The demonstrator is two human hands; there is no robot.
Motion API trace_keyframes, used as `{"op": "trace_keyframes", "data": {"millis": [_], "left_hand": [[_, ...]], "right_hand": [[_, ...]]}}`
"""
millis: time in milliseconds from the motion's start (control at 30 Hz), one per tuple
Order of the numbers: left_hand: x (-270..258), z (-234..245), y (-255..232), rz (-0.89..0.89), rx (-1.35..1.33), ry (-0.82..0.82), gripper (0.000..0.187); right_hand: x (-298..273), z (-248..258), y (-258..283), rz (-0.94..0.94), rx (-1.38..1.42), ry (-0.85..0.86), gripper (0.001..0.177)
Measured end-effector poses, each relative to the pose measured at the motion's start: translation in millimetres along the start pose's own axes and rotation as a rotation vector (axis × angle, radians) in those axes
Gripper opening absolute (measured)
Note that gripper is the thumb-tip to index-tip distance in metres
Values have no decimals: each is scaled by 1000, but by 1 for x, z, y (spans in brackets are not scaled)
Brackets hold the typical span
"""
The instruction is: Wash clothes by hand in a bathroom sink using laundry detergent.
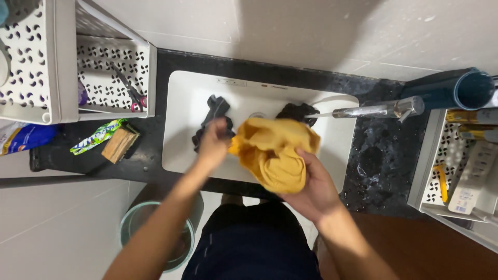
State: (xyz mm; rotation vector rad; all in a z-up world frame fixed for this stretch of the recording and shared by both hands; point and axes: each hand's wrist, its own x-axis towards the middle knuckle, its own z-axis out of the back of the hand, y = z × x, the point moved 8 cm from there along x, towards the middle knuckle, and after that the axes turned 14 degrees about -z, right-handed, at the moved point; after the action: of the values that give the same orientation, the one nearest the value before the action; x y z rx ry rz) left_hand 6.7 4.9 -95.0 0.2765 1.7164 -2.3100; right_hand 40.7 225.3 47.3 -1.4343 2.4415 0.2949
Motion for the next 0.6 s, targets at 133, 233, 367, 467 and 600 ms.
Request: {"op": "trace_keyframes", "data": {"millis": [133, 233, 367, 467, 600], "left_hand": [[-68, -56, -5, 710, -138, 269, 72], [-55, -107, -10, 568, -726, 393, 67], [-22, -137, -8, 382, -897, 461, 59], [0, -121, -3, 322, -991, 304, 48], [16, -71, 95, 392, -1085, -91, 33]], "right_hand": [[-6, -20, -5, -43, -18, -164, 53], [-18, -18, -22, -39, -140, -213, 56], [-66, 44, -57, -218, -144, -184, 60], [-107, 78, -43, -209, -555, -243, 67], [-135, 97, 0, -80, -105, -171, 64]]}}
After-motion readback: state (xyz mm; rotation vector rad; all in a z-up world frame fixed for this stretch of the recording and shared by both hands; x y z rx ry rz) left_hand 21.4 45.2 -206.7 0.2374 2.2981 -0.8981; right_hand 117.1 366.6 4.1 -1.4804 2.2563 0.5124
